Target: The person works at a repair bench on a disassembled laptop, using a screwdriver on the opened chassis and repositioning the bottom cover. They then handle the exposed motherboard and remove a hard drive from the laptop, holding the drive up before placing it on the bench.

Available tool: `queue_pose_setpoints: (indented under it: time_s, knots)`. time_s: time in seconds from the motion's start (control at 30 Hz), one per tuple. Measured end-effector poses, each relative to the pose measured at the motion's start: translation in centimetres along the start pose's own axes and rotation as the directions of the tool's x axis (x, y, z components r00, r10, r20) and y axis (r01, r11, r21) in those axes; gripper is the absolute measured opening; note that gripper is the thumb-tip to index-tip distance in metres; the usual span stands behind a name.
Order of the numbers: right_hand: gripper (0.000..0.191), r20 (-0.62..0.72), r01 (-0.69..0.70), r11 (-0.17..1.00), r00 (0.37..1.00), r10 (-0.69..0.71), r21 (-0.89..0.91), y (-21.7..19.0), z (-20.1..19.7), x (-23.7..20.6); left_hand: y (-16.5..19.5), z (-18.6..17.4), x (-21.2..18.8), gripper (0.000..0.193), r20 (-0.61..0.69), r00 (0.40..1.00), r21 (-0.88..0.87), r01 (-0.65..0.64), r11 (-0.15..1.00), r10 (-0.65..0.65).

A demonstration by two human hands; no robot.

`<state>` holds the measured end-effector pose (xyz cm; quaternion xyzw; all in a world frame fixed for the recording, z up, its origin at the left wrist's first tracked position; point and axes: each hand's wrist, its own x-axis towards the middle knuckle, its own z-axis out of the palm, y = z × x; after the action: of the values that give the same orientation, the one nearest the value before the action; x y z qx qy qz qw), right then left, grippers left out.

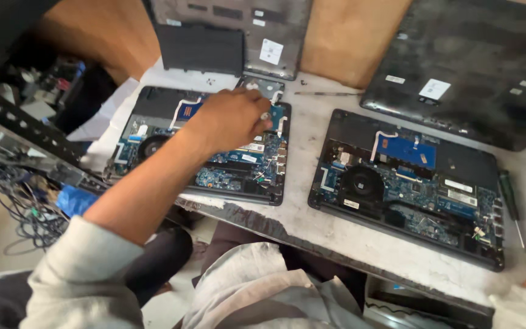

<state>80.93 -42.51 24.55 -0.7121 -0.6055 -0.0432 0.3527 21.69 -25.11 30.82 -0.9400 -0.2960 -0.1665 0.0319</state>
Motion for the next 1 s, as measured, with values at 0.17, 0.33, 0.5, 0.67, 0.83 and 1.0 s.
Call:
queue_pose_setpoints:
  time_s: [0.17,0.33,0.5,0.67,0.83,1.0]
  knots:
    - [0.014,0.281,0.327,0.917,0.880,-0.384,0.228,-18.5,0.9,0.3,1.4,-1.5,-4.1,0.044,0.135,0.943,0.013,0.306,0.952,-0.305]
    - [0.024,0.518,0.504,0.784,0.590,-0.619,0.364,-31.9,8.6,3.0,0.9,-0.4,-4.2,0.036,-0.030,0.947,-0.048,0.317,0.947,-0.318]
    - [0.031,0.554,0.579,0.706,0.457,-0.696,0.409,-36.8,16.9,7.7,-2.3,1.8,-3.0,0.030,-0.076,0.905,-0.022,0.418,0.908,-0.418]
    - [0.039,0.654,0.553,0.730,0.384,-0.651,0.402,-36.6,21.2,11.5,-5.1,3.9,-2.4,0.025,-0.106,0.871,-0.008,0.481,0.877,-0.479]
    - [0.044,0.622,0.576,0.687,0.354,-0.698,0.443,-35.2,23.8,14.1,-6.9,4.5,-1.0,0.030,-0.088,0.866,-0.055,0.489,0.871,-0.492]
    - [0.035,0.587,0.564,0.655,0.333,-0.738,0.503,-34.8,25.5,15.4,-7.8,3.9,-0.1,0.031,-0.030,0.856,-0.109,0.511,0.853,-0.516]
